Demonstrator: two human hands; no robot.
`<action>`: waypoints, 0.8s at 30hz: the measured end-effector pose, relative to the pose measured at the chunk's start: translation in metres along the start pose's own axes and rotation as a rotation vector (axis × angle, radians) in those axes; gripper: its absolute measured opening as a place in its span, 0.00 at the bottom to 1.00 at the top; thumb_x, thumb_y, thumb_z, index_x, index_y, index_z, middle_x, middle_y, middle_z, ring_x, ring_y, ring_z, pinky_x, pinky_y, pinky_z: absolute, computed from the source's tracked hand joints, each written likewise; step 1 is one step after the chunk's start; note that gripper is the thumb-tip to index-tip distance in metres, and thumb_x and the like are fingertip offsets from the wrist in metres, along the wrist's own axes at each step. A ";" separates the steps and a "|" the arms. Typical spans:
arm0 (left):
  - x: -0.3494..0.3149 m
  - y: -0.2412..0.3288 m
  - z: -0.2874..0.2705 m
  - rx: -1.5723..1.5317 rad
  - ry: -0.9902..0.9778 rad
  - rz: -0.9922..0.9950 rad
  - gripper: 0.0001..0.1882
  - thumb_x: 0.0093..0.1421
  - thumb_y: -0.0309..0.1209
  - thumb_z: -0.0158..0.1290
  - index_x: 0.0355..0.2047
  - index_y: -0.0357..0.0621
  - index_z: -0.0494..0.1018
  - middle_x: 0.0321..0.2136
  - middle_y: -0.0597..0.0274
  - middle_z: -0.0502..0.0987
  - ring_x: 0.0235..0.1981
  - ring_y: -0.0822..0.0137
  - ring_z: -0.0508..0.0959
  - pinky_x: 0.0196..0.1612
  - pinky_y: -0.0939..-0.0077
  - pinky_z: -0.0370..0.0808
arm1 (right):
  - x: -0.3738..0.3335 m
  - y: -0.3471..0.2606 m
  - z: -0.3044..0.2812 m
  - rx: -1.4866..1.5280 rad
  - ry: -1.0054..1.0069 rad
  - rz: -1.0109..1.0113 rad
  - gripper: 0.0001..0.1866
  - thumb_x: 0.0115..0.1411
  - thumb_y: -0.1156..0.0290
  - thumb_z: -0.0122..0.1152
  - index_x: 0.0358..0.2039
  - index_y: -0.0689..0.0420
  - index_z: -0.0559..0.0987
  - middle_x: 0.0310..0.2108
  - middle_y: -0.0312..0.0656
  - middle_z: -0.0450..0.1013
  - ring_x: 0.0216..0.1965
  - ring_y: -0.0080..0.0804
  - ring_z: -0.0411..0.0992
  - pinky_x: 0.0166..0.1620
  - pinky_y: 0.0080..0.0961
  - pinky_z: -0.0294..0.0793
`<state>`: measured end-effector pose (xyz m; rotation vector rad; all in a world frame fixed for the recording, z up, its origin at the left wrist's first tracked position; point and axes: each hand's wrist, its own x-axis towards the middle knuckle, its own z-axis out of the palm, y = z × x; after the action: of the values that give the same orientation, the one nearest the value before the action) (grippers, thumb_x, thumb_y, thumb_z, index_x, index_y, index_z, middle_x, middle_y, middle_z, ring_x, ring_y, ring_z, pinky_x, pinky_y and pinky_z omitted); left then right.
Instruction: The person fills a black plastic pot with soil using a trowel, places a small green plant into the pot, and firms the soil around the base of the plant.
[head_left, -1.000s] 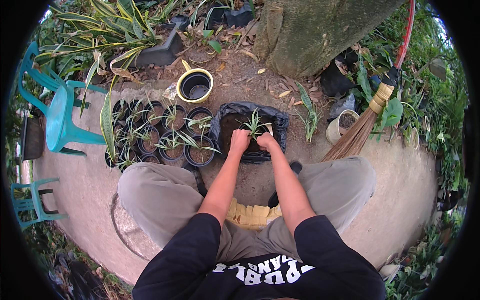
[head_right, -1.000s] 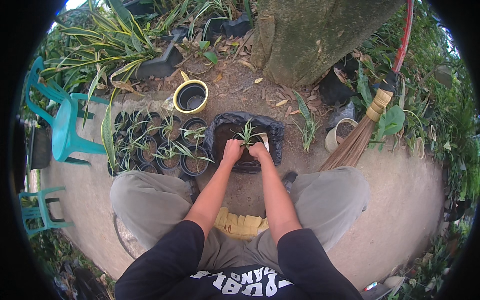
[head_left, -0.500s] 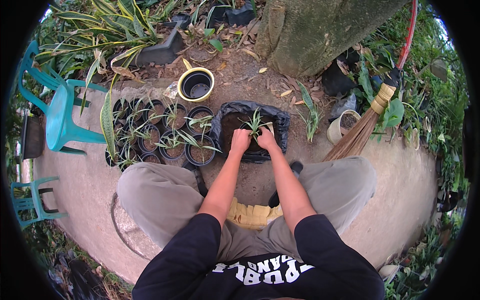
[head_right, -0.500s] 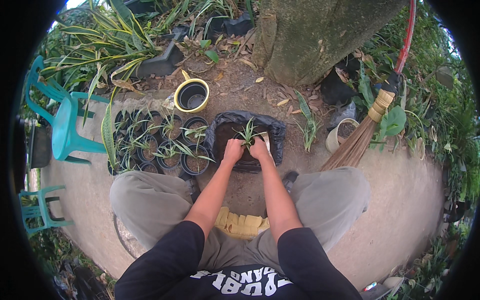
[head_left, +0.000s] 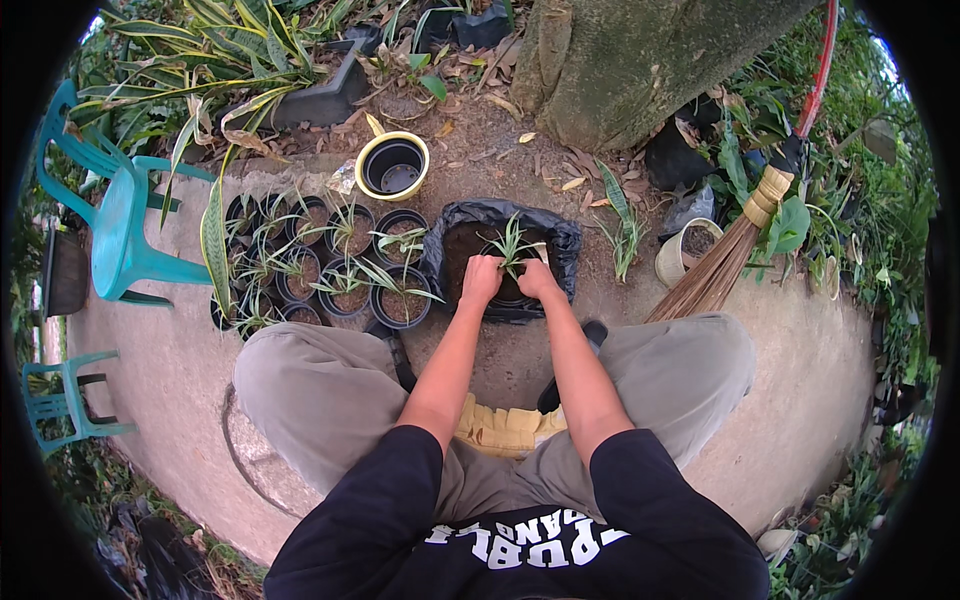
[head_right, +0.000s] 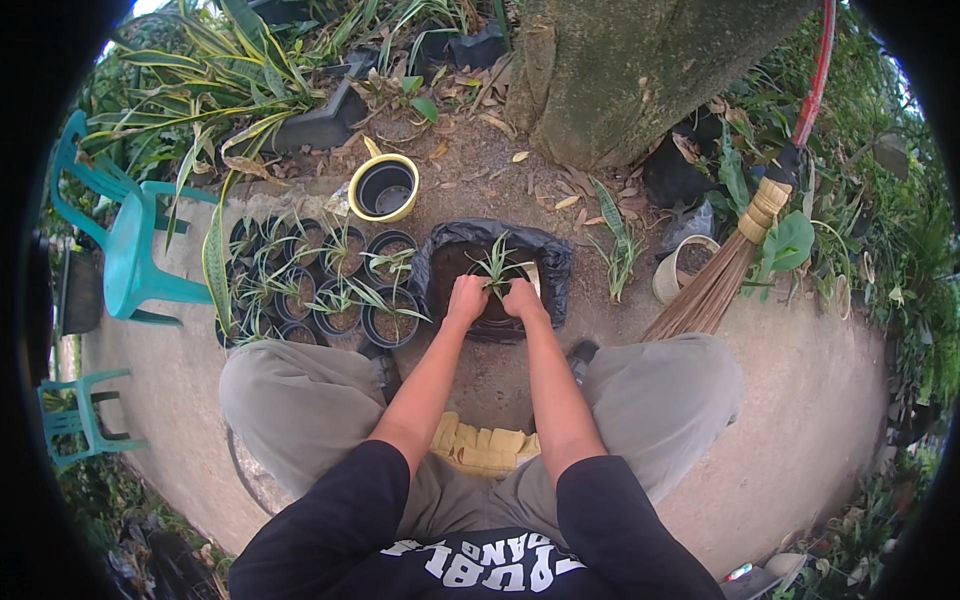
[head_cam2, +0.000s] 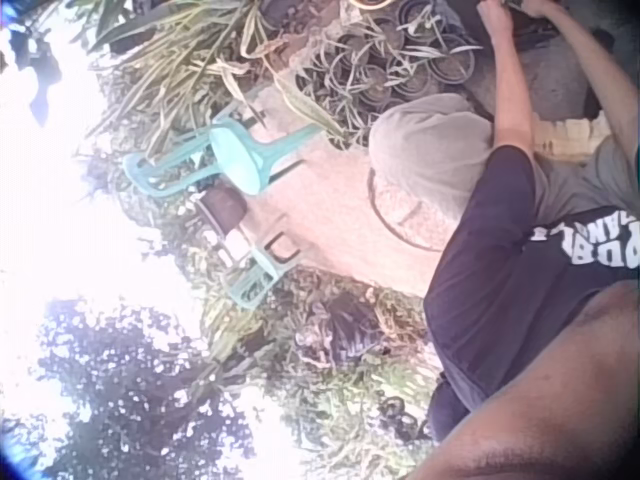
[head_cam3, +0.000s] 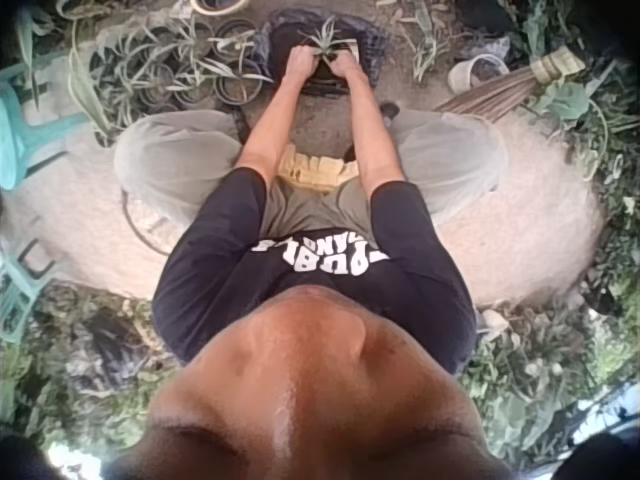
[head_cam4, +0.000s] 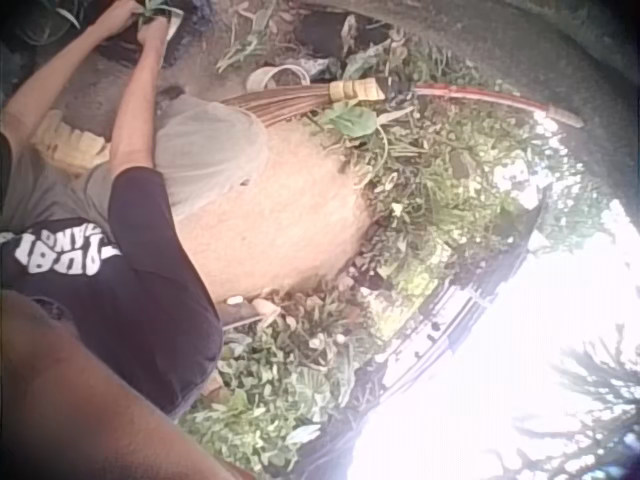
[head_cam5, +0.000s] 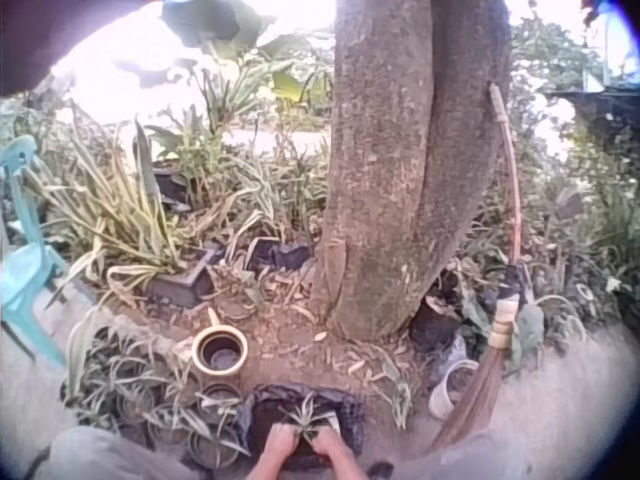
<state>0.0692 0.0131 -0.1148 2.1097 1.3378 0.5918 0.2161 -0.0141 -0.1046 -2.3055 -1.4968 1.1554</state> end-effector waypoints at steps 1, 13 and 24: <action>0.001 0.003 0.001 0.004 -0.003 0.010 0.09 0.51 0.24 0.57 0.34 0.40 0.81 0.27 0.40 0.78 0.32 0.43 0.79 0.39 0.54 0.76 | 0.005 0.007 0.005 -0.001 -0.013 -0.016 0.22 0.51 0.78 0.52 0.49 0.59 0.79 0.47 0.57 0.75 0.50 0.51 0.73 0.55 0.37 0.71; 0.000 0.008 -0.004 -0.015 -0.021 -0.018 0.07 0.51 0.25 0.58 0.31 0.40 0.81 0.27 0.41 0.78 0.32 0.43 0.79 0.40 0.54 0.75 | -0.002 0.013 -0.003 0.118 0.038 -0.036 0.16 0.53 0.76 0.54 0.42 0.61 0.82 0.40 0.53 0.78 0.42 0.47 0.78 0.47 0.38 0.75; 0.002 -0.001 0.003 -0.040 -0.010 -0.034 0.07 0.53 0.29 0.59 0.31 0.40 0.81 0.26 0.42 0.78 0.32 0.43 0.78 0.39 0.54 0.75 | -0.055 -0.025 0.023 -0.658 -0.072 -0.037 0.28 0.63 0.55 0.43 0.55 0.62 0.73 0.59 0.50 0.61 0.62 0.46 0.54 0.66 0.56 0.40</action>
<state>0.0716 0.0146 -0.1177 2.0516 1.3426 0.5878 0.1717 -0.0545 -0.0797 -2.6145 -2.1970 0.8194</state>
